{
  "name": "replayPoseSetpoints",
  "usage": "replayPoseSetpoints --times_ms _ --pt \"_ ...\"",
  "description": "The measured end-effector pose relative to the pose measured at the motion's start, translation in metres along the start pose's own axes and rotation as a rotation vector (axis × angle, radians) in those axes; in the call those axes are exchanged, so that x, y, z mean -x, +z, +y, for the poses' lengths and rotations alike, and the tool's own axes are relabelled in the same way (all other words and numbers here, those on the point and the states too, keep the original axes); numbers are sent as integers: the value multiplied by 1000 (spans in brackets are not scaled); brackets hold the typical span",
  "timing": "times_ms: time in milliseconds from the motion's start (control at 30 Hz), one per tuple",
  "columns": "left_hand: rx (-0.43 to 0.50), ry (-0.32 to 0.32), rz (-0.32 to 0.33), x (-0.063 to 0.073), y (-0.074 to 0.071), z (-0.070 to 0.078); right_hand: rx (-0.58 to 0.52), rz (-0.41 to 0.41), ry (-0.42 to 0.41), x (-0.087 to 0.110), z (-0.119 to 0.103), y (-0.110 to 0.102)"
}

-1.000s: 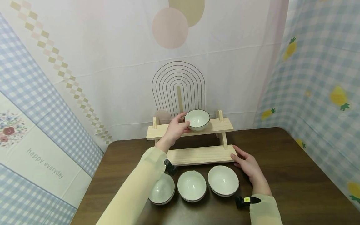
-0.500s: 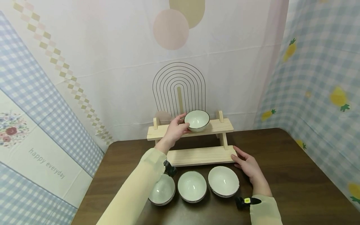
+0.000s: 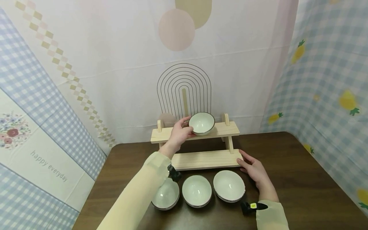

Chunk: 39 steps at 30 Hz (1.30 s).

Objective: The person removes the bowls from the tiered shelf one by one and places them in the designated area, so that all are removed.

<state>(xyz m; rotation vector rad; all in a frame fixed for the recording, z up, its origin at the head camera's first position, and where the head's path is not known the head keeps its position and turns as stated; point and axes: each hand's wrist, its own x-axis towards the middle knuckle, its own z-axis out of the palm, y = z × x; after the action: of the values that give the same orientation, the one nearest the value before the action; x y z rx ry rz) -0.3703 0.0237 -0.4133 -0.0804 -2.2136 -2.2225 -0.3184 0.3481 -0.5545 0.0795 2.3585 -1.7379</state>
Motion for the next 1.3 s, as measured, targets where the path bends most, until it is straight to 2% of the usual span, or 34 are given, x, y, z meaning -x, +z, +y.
replayPoseSetpoints --times_ms 333,500,967,1300 --pt "43 11 109 3 7 -3 -10 0 -3 -3 2 0" --pt "58 3 132 3 8 -4 -8 4 -6 -4 0 0" --pt "86 8 106 17 5 -4 -3 -1 -1 -8 2 0" --pt "130 8 65 27 0 -11 -17 -1 0 -10 4 1"
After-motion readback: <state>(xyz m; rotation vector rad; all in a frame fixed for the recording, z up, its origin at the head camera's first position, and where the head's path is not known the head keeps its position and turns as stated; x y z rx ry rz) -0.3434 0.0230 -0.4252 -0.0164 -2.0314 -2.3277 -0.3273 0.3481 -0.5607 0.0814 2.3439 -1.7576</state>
